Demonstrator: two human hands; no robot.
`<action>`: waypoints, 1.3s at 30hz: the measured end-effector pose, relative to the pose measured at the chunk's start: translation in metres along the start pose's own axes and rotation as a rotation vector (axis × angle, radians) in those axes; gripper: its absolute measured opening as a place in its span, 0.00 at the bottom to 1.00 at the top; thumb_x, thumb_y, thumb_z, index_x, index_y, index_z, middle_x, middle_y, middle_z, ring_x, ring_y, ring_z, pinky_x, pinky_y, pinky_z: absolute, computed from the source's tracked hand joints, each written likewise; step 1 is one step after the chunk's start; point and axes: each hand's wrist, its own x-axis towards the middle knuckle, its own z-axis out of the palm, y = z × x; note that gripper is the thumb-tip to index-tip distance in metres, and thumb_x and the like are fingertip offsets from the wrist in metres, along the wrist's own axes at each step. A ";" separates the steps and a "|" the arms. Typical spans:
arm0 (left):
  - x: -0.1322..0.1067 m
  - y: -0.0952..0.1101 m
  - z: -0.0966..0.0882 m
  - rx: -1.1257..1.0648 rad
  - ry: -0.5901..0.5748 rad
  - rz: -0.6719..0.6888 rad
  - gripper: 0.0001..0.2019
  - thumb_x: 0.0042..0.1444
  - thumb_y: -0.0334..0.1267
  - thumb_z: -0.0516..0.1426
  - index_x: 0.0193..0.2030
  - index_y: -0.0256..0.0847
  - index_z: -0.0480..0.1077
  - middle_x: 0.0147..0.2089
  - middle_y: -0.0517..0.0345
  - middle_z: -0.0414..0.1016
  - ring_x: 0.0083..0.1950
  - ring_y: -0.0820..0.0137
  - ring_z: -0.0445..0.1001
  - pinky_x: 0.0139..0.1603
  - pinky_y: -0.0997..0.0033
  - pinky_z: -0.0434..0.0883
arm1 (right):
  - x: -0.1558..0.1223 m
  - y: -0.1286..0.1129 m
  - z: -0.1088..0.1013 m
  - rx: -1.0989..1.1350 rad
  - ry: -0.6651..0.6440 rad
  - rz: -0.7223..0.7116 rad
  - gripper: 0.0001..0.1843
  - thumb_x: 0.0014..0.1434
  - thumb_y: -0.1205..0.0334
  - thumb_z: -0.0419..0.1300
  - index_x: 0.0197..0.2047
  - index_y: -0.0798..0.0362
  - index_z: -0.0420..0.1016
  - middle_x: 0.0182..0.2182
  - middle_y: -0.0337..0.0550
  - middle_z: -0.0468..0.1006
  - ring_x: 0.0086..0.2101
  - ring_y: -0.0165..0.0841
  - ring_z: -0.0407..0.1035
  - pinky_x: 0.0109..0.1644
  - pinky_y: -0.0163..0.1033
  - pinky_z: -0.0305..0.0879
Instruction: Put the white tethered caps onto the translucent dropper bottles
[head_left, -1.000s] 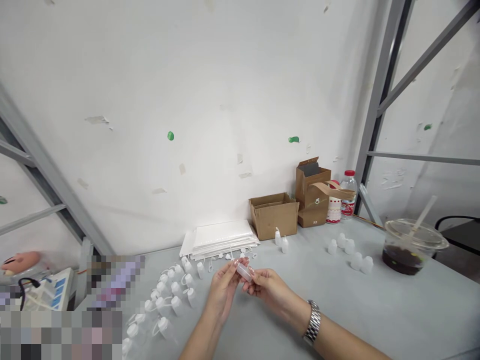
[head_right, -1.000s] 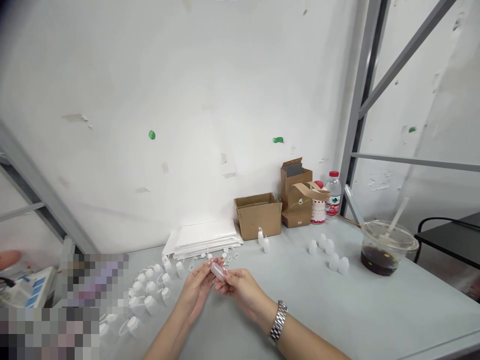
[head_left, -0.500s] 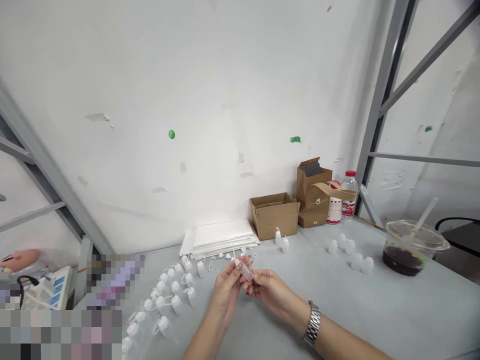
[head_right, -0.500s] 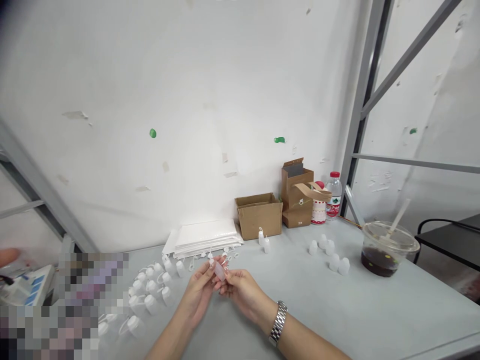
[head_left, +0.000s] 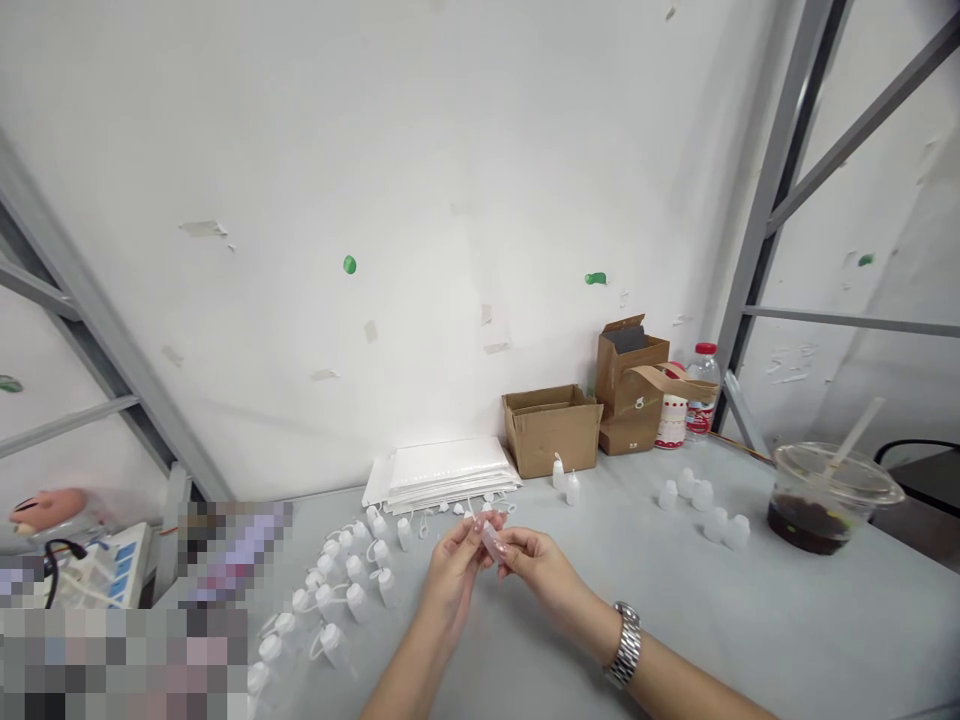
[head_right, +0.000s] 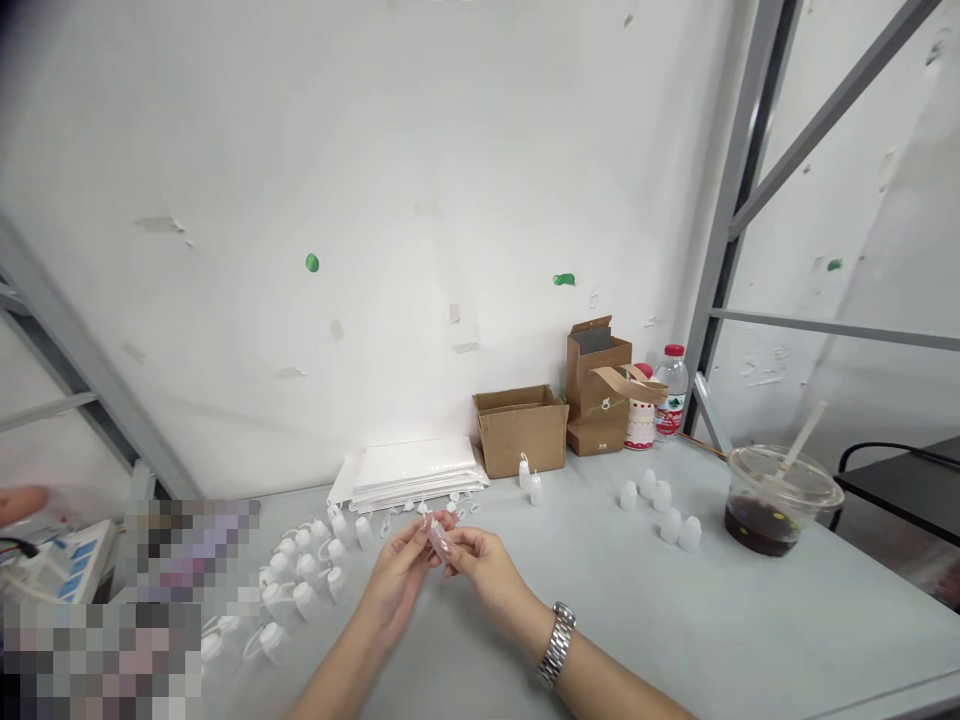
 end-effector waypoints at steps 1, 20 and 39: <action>0.000 -0.001 0.000 -0.014 0.002 0.002 0.16 0.37 0.43 0.65 0.33 0.35 0.76 0.37 0.46 0.78 0.44 0.59 0.72 0.42 0.65 0.66 | 0.000 0.000 0.001 -0.016 0.021 -0.008 0.17 0.45 0.48 0.63 0.28 0.55 0.76 0.23 0.39 0.73 0.24 0.28 0.62 0.33 0.36 0.59; -0.003 0.002 0.001 -0.016 0.033 0.007 0.19 0.42 0.45 0.62 0.41 0.39 0.75 0.41 0.47 0.78 0.49 0.60 0.71 0.47 0.65 0.66 | -0.006 -0.009 0.006 0.301 -0.137 0.085 0.18 0.45 0.48 0.64 0.25 0.57 0.74 0.22 0.38 0.68 0.23 0.26 0.56 0.32 0.34 0.52; 0.023 -0.007 -0.034 0.736 0.286 0.293 0.17 0.49 0.44 0.56 0.44 0.39 0.72 0.45 0.47 0.74 0.44 0.60 0.72 0.48 0.58 0.65 | 0.010 -0.005 -0.021 0.180 0.217 0.031 0.20 0.41 0.45 0.65 0.24 0.56 0.74 0.24 0.40 0.72 0.22 0.25 0.57 0.30 0.34 0.55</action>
